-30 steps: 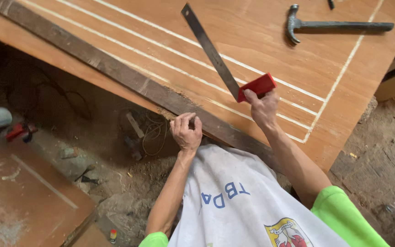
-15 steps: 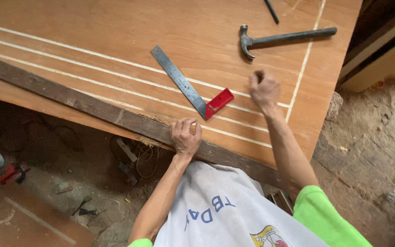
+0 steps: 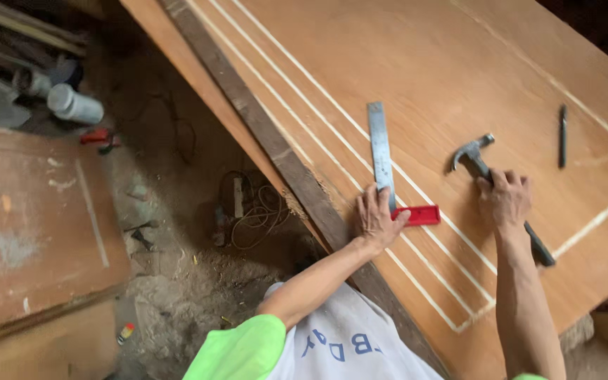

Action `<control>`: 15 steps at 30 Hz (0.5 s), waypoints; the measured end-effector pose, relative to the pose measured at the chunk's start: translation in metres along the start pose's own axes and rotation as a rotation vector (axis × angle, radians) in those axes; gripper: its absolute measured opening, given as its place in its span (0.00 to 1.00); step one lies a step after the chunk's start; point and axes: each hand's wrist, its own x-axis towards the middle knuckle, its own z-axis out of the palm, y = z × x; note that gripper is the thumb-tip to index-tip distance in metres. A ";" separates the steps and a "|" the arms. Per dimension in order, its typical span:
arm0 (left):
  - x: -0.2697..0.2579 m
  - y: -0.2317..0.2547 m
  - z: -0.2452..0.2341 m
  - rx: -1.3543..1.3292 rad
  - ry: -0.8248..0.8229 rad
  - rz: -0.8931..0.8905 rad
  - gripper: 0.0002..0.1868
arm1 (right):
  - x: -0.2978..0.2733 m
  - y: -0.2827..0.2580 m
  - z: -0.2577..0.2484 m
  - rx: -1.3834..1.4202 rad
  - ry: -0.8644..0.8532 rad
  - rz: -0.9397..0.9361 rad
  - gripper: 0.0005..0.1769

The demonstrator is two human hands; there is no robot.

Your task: The person marks a wooden plank with a pencil and ruler, then hammers nails along the marked line to secure the plank to a larger board. Finally, the person uses a handheld router to cut a groove along the plank's edge.

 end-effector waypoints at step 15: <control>0.008 0.005 0.012 -0.283 -0.072 -0.322 0.45 | 0.103 0.049 -0.031 -0.160 0.068 0.312 0.12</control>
